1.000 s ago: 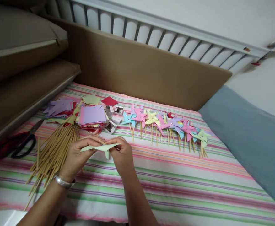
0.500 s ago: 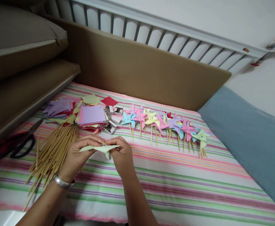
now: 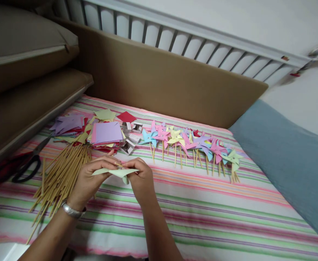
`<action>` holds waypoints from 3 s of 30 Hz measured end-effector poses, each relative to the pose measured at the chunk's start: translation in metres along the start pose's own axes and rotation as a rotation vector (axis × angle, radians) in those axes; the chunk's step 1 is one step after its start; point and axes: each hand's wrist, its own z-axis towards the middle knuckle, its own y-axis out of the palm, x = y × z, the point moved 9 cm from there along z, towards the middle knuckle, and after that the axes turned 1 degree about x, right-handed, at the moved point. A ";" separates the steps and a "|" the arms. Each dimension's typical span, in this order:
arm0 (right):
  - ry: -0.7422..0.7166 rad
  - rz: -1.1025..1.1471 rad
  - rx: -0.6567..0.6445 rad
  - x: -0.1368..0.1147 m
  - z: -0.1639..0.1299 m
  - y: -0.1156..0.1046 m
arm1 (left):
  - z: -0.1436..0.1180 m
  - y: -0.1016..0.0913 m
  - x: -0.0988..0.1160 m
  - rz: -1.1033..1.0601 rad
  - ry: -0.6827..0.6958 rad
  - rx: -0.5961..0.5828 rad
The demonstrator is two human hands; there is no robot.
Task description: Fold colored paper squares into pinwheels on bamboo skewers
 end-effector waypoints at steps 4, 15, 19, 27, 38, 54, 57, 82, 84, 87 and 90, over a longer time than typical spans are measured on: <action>-0.014 -0.020 -0.002 -0.003 0.000 0.000 | 0.000 -0.001 0.001 0.002 0.003 0.000; -0.026 -0.023 -0.004 0.001 0.000 0.000 | 0.000 0.000 0.002 0.020 -0.010 -0.005; -0.032 -0.035 0.000 -0.001 0.000 -0.001 | 0.000 -0.001 0.001 0.025 -0.018 0.000; -0.048 -0.040 -0.019 -0.001 0.000 0.000 | 0.001 -0.001 0.001 0.015 -0.020 0.005; -0.029 -0.008 -0.009 -0.002 -0.001 0.000 | -0.001 -0.001 -0.001 0.018 -0.027 -0.007; -0.049 -0.028 0.006 -0.004 -0.002 0.003 | -0.002 -0.003 -0.005 0.039 -0.052 0.008; -0.063 -0.023 0.012 -0.002 -0.003 0.004 | -0.003 -0.004 -0.004 0.051 -0.042 0.010; -0.118 -0.014 0.022 -0.001 -0.002 0.005 | -0.003 -0.006 0.002 0.082 0.020 0.049; -0.121 -0.024 0.016 -0.002 -0.002 0.004 | -0.003 -0.006 0.001 0.076 0.018 0.048; -0.131 -0.032 0.010 -0.004 -0.001 0.004 | -0.004 -0.007 -0.001 0.074 0.008 0.045; -0.138 -0.030 0.020 -0.005 -0.002 0.003 | -0.005 -0.007 -0.001 0.072 0.018 0.044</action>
